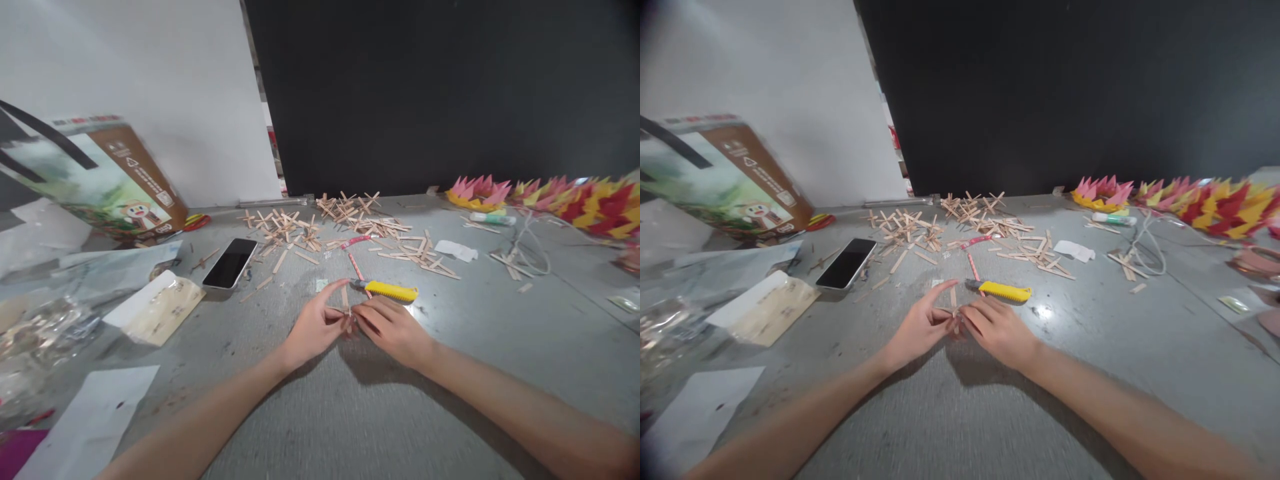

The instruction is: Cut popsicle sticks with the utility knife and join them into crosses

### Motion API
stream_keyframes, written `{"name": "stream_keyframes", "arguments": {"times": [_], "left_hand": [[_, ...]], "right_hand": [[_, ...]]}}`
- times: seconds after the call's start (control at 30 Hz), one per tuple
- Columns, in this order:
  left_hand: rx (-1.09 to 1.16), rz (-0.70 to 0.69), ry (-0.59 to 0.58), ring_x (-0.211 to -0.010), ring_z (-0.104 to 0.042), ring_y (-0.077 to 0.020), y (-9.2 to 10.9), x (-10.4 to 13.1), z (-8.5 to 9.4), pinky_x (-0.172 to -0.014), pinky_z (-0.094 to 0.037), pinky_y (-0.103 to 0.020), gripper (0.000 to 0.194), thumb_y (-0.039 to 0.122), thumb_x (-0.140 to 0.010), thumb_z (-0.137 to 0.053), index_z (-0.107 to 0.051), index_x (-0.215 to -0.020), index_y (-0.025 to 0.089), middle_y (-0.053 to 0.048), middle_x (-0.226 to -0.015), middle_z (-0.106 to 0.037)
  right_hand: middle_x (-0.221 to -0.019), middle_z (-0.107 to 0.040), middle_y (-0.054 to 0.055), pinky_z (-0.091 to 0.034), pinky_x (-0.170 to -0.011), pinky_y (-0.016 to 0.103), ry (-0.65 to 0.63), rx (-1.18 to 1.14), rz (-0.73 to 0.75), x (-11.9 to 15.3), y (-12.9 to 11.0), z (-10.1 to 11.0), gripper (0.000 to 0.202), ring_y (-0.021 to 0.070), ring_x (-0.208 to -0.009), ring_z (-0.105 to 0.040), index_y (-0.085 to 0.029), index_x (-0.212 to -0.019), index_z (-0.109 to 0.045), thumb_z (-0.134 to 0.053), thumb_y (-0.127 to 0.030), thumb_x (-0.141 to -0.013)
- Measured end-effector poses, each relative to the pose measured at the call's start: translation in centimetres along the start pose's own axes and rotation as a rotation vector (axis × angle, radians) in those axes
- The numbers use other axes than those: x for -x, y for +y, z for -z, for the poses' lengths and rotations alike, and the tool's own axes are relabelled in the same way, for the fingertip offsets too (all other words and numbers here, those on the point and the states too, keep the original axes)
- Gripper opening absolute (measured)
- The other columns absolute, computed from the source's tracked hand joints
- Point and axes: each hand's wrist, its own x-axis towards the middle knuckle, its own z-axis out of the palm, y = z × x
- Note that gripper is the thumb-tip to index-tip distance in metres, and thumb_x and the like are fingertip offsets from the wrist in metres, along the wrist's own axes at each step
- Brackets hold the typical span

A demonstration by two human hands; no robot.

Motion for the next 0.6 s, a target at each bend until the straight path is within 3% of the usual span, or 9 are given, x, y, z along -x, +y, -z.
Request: {"name": "stream_keyframes", "arguments": {"times": [0.2, 0.6], "left_hand": [[0.055, 0.036, 0.001, -0.066, -0.075, -0.0229, 0.23, -0.17, -0.1, -0.071, -0.061, -0.035, 0.09, 0.055, -0.084, -0.08, -0.034, -0.151, 0.018, -0.001, -0.07, -0.074], [-0.002, 0.042, -0.017, -0.065, -0.073, -0.0194, 0.07, -0.03, -0.02, -0.07, -0.06, -0.033, 0.091, 0.054, -0.084, -0.079, -0.038, -0.155, 0.017, 0.001, -0.07, -0.073]], "right_hand": [[-0.1, -0.074, 0.009, -0.057, -0.094, 0.045, -0.005, -0.029, -0.001, 0.07, 0.04, -0.01, 0.013, 0.0241, -0.092, -0.07, -0.02, -0.111, -0.065, -0.053, -0.017, -0.105], [-0.101, -0.074, 0.009, -0.058, -0.091, 0.044, -0.014, -0.059, -0.028, 0.15, 0.56, 0.04, 0.013, 0.0247, -0.094, -0.07, -0.02, -0.112, -0.065, -0.054, -0.018, -0.105]]}}
